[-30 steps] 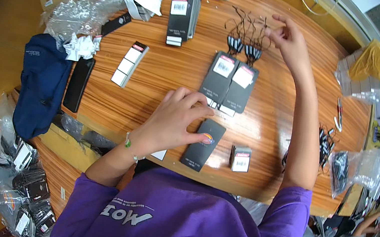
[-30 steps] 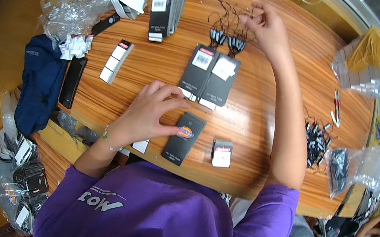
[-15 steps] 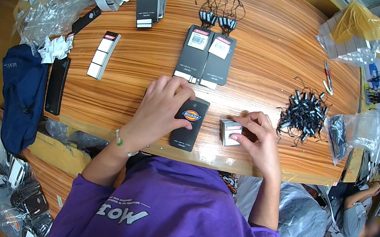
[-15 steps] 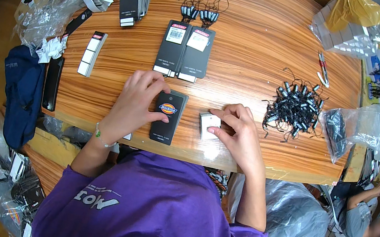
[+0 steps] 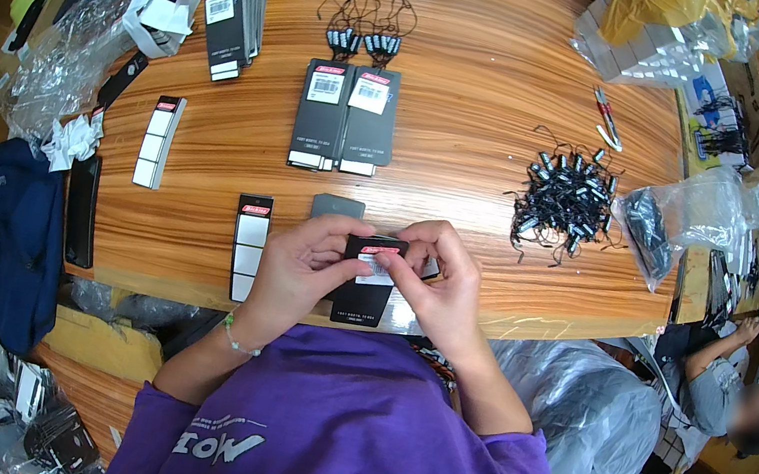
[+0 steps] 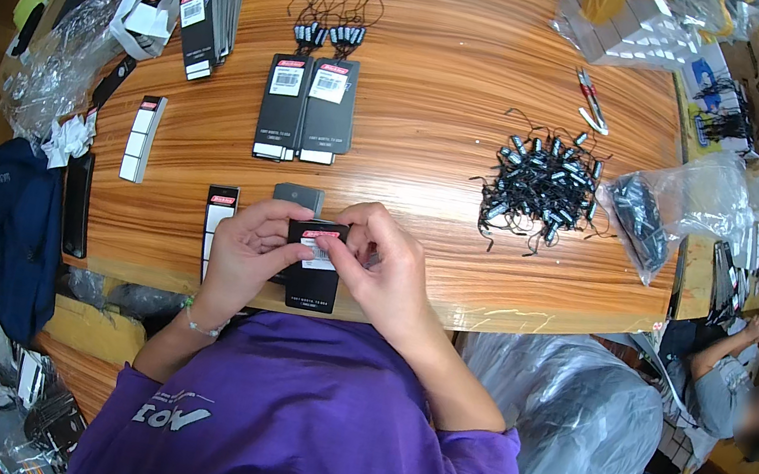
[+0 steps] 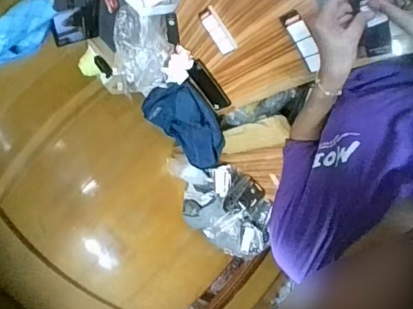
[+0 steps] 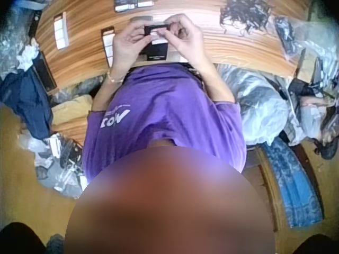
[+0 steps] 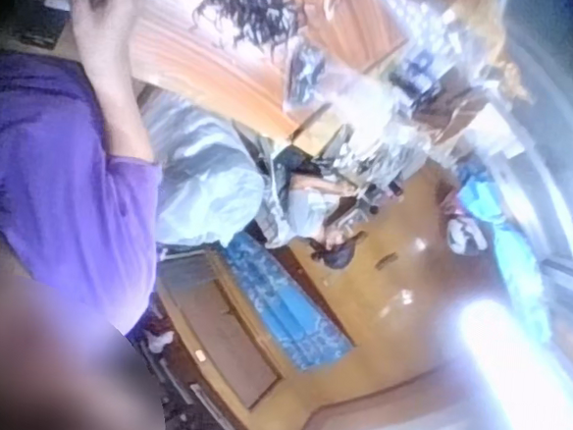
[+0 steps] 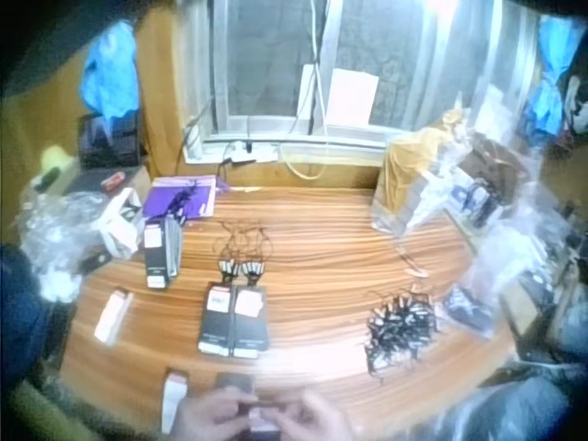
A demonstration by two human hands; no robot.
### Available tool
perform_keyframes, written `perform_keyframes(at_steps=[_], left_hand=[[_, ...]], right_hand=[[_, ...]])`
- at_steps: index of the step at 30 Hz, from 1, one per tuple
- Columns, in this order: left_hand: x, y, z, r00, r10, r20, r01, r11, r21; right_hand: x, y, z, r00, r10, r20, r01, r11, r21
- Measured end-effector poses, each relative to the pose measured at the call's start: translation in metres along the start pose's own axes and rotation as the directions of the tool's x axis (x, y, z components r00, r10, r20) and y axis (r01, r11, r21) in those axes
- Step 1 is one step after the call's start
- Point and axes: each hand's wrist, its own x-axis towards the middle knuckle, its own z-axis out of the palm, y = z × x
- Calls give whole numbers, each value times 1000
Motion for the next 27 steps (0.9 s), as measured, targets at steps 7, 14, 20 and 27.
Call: perform_keyframes(at_steps=[7, 14, 20, 27], left_hand=[[3, -3, -9, 996, 49, -70, -50, 999, -1], [12, -1, -1, 1000, 14, -13, -14, 1000, -12], [14, 10, 6, 995, -68, 67, 67, 998, 18], [28, 26, 15, 973, 82, 214, -145, 943, 299]], right_hand=[[17, 24, -88, 937, -274, -216, 103, 809, -579], [17, 43, -125, 968, -222, -113, 30, 555, -832], [18, 24, -132, 943, -294, -153, 83, 656, -750], [12, -22, -120, 928, -293, -229, 62, 730, -681]])
